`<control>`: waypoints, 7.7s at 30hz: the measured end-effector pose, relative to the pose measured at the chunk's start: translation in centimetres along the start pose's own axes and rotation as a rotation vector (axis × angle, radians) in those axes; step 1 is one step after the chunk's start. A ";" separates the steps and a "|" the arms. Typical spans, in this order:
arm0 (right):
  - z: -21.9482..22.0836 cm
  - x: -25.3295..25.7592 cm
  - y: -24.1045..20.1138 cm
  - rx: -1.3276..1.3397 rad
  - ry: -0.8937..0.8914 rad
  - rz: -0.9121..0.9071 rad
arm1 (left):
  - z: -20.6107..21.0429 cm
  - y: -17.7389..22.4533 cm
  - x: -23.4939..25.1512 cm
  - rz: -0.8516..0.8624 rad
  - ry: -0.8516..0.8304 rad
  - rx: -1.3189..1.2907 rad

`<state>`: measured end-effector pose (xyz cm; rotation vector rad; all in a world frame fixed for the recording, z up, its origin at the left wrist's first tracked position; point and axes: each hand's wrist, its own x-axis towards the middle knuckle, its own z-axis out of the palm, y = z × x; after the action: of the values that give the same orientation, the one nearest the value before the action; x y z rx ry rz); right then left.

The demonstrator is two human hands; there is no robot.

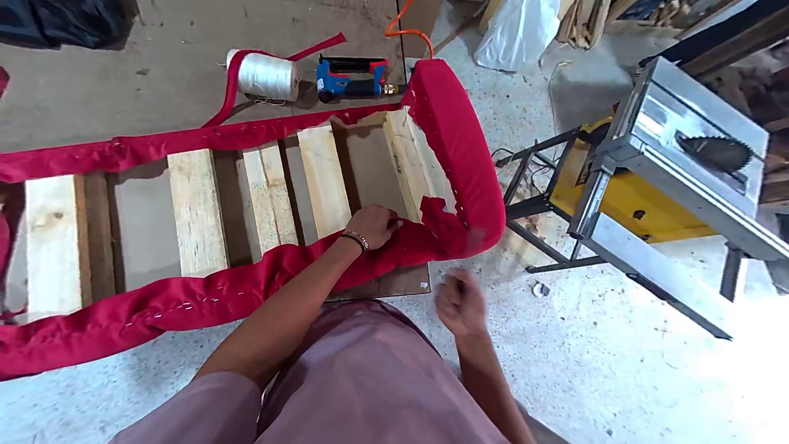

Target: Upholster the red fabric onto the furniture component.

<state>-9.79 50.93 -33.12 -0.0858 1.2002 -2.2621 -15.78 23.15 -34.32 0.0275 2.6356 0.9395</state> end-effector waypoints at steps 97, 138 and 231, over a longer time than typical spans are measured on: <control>5.3 -3.7 1.3 -1.045 0.661 -0.093 | 1.7 2.3 -3.6 0.363 0.282 0.142; 1.0 -5.8 -1.0 -0.829 0.563 -0.086 | 4.7 5.3 -5.2 0.210 0.341 0.168; 3.5 1.2 5.6 -1.476 0.132 -0.070 | -0.3 -4.6 -1.8 0.143 0.406 0.072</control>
<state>-7.16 45.31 -35.62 -0.5193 2.6533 -0.9644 -13.73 19.17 -36.42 0.0474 3.0759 0.9823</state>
